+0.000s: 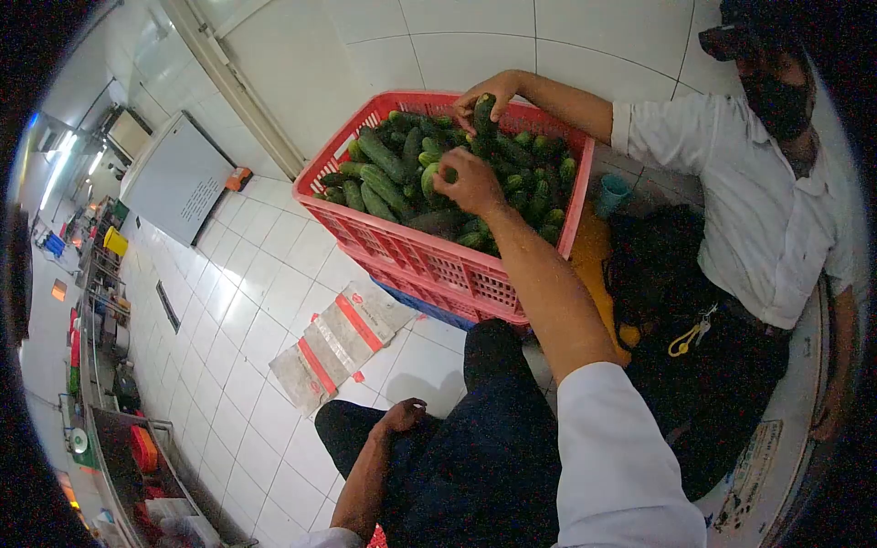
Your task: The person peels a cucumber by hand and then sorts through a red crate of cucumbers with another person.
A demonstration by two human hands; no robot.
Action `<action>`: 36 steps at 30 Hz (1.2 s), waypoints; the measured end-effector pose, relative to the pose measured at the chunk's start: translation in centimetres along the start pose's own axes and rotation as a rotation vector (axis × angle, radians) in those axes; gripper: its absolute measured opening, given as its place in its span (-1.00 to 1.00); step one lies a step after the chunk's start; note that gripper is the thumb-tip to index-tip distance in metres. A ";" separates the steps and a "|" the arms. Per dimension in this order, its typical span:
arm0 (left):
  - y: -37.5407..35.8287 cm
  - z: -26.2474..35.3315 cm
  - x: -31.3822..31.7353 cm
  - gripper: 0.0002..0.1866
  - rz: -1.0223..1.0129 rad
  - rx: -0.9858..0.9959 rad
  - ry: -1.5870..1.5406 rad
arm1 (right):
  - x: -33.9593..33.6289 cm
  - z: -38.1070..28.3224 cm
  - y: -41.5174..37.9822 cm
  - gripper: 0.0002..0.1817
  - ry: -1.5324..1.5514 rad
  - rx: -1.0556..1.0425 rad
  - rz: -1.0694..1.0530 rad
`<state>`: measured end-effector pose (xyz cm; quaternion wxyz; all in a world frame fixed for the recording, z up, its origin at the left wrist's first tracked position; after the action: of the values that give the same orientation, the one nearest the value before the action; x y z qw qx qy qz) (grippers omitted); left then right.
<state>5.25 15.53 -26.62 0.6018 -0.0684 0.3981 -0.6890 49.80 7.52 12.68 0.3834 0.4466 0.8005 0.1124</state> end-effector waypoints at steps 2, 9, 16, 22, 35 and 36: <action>1.5 -2.7 0.7 -0.61 -0.003 0.044 -0.051 | 0.3 0.6 0.0 -0.74 -0.025 -0.096 0.062; -1.5 1.9 -0.7 -0.62 0.019 -0.027 -0.034 | -0.4 -0.6 -0.1 -0.73 -0.002 0.016 0.046; -0.2 0.7 -0.3 -0.66 0.002 0.124 0.150 | -0.2 -1.5 -0.2 -0.66 -0.116 -0.025 0.050; 1.4 -2.9 1.0 -0.53 -0.150 0.104 -0.207 | -0.2 -0.7 0.0 -0.67 -0.073 -0.064 0.099; 0.6 -1.4 0.2 -0.68 0.065 0.132 -0.045 | 1.9 2.3 -0.7 -0.72 -0.274 0.005 -0.170; 0.6 -1.0 0.1 -0.69 0.063 0.198 -0.029 | 2.1 2.8 -0.9 -0.71 -0.305 0.003 -0.200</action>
<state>5.13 15.95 -27.71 0.6326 -0.0060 0.3214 -0.7047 50.58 8.26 9.23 0.5092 0.3771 0.7736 0.0036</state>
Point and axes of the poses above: each hand's wrist, its own y-axis towards the middle knuckle, its own x-axis out of the palm, z = x × y, the point moved 6 cm from there along y, towards the middle knuckle, and after that the axes turned 4 degrees about y, right-handed, at the moved point
